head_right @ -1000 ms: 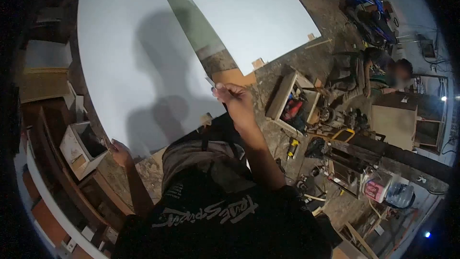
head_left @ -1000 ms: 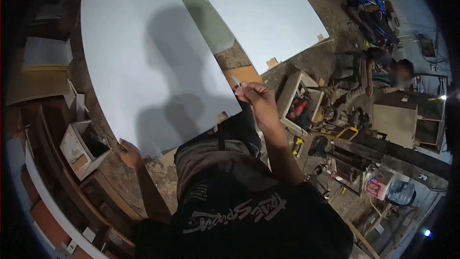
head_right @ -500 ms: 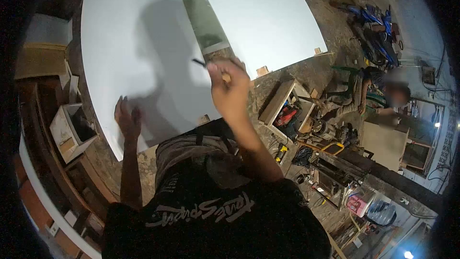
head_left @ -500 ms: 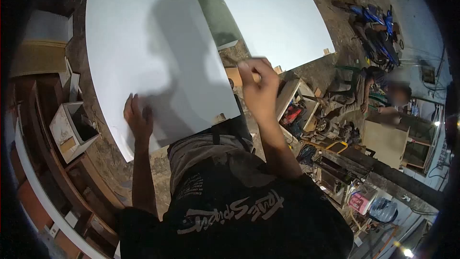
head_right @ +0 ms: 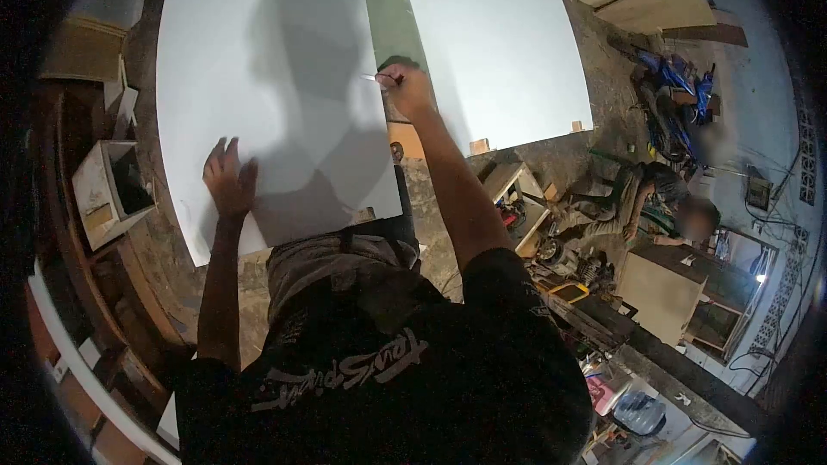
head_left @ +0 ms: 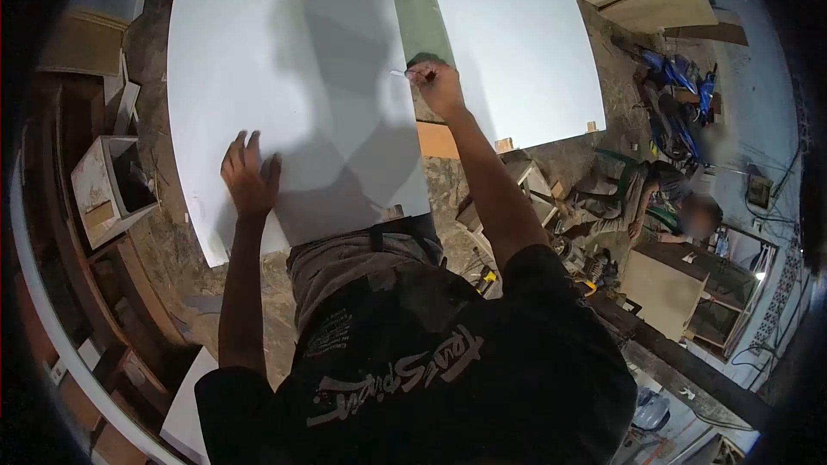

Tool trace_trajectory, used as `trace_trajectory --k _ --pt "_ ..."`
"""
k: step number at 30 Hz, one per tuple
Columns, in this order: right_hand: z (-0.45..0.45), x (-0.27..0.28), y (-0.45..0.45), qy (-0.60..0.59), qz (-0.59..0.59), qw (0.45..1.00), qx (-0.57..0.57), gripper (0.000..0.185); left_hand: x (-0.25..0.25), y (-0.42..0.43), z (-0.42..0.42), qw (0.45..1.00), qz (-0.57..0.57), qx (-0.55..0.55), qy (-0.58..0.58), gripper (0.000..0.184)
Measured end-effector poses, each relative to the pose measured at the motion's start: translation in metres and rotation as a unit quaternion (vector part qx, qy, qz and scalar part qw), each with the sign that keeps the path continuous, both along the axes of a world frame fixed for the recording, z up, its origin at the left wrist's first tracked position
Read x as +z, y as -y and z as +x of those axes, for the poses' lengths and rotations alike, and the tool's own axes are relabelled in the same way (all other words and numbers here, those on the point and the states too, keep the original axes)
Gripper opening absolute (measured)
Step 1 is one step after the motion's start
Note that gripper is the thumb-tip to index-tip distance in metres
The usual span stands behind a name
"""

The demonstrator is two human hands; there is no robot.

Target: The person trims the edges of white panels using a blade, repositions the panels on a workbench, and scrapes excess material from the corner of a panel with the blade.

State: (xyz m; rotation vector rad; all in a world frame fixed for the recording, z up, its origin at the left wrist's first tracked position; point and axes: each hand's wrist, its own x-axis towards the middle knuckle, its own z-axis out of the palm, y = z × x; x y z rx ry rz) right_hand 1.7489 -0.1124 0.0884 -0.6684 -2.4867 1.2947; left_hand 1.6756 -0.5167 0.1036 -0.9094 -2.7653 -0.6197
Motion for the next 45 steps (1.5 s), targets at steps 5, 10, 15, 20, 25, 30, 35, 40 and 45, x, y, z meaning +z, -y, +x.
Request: trace_trajectory --k 5,10,15,20,25,30,35,40,45 --pt "-0.009 -0.008 -0.015 0.011 -0.025 0.998 0.051 0.014 -0.002 -0.107 -0.031 0.980 0.107 -0.160 0.050 0.049" --pt "-0.013 0.013 -0.012 0.020 0.028 0.996 0.077 0.014 -0.006 -0.222 -0.031 0.970 0.122 -0.182 0.110 0.033" --pt "-0.015 0.010 -0.017 -0.014 0.057 0.993 0.100 0.015 -0.030 -0.254 -0.034 0.972 0.119 -0.148 0.141 0.015" --pt "0.005 -0.001 0.011 -0.060 -0.054 0.991 -0.103 0.028 -0.016 -0.250 -0.033 0.972 0.112 -0.141 0.149 0.010" --pt "0.007 0.009 0.016 -0.023 -0.178 0.967 -0.178 0.027 -0.014 -0.252 -0.034 0.971 0.134 -0.131 0.150 0.012" --pt "-0.004 0.018 0.000 0.050 -0.206 0.969 -0.125 0.020 -0.020 -0.252 -0.038 0.967 0.148 -0.131 0.158 0.017" --pt "-0.005 0.004 -0.011 0.045 -0.026 0.999 -0.014 0.012 -0.013 -0.251 -0.041 0.977 0.107 -0.139 0.125 0.022" --pt "-0.008 0.004 -0.015 0.042 0.057 0.997 0.030 0.012 -0.014 -0.252 -0.044 0.970 0.121 -0.141 0.156 0.022" --pt "-0.011 0.005 -0.020 0.011 0.078 0.994 0.074 0.014 -0.017 -0.251 -0.046 0.963 0.138 -0.158 0.169 0.024"
